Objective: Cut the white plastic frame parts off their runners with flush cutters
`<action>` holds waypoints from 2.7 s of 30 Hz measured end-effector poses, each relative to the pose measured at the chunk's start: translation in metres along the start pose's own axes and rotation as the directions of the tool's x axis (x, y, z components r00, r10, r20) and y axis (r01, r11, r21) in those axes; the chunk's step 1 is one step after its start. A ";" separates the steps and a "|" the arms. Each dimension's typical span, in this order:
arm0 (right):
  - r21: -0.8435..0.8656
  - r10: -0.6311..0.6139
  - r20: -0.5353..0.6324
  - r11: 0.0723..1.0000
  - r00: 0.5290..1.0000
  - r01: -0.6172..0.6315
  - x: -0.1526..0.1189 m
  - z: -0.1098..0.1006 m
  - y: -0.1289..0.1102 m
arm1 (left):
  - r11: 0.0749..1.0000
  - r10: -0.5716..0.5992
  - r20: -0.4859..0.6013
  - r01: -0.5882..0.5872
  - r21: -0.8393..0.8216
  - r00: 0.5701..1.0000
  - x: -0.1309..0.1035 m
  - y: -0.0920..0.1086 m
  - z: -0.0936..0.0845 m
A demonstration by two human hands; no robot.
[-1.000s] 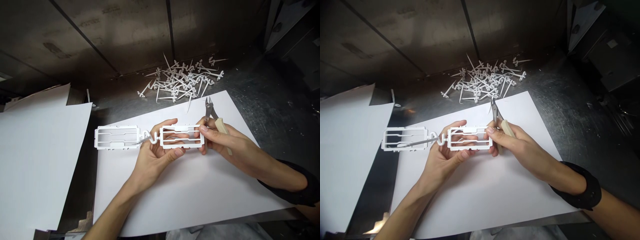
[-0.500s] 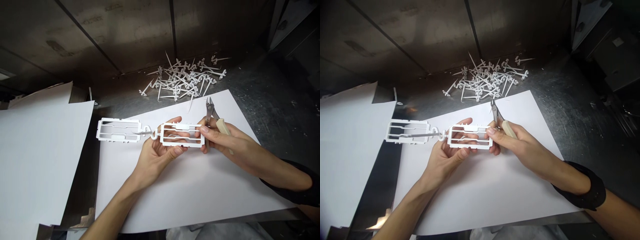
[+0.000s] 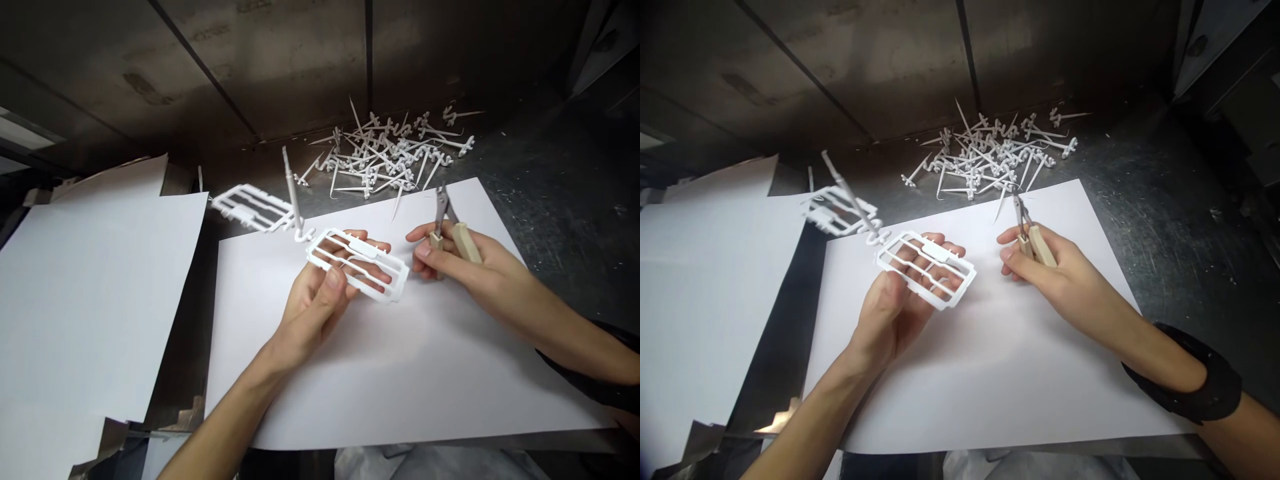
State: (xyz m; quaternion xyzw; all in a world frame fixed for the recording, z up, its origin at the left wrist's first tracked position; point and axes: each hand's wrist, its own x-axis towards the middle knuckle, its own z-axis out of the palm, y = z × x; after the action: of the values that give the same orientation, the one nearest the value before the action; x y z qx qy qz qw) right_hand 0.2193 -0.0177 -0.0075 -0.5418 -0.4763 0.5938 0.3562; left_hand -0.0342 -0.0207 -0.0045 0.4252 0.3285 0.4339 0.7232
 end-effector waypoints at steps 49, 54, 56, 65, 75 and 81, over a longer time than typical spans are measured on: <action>-0.546 -0.053 0.131 0.830 0.990 0.116 -0.012 -0.003 -0.014 | 0.928 -0.011 -0.071 0.036 0.371 0.997 0.004 0.010 0.004; -0.559 -0.049 0.109 0.823 0.993 0.102 -0.012 -0.003 -0.014 | 0.935 -0.029 -0.055 0.046 0.351 0.998 0.004 0.013 0.006; -0.566 -0.057 0.106 0.817 0.993 0.107 -0.012 -0.003 -0.014 | 0.939 -0.017 -0.062 0.037 0.341 0.998 0.003 0.015 0.007; -0.558 -0.006 0.155 0.825 0.988 0.093 -0.014 -0.004 -0.013 | 0.962 -0.071 -0.045 0.081 0.262 0.996 0.002 0.016 0.008; -0.505 0.052 0.232 0.860 0.971 0.075 -0.011 -0.008 -0.009 | 0.962 -0.062 -0.047 0.072 0.264 0.997 0.001 0.017 0.012; -0.484 0.111 0.287 0.874 0.951 0.044 -0.013 -0.006 -0.012 | 0.965 -0.056 -0.055 0.068 0.253 0.997 0.000 0.017 0.013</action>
State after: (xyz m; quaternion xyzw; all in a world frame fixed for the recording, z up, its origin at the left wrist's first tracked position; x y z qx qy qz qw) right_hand 0.2257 -0.0253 0.0080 -0.5234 -0.6496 0.5381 0.1204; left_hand -0.0290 -0.0204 0.0166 0.4937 0.4115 0.3752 0.6679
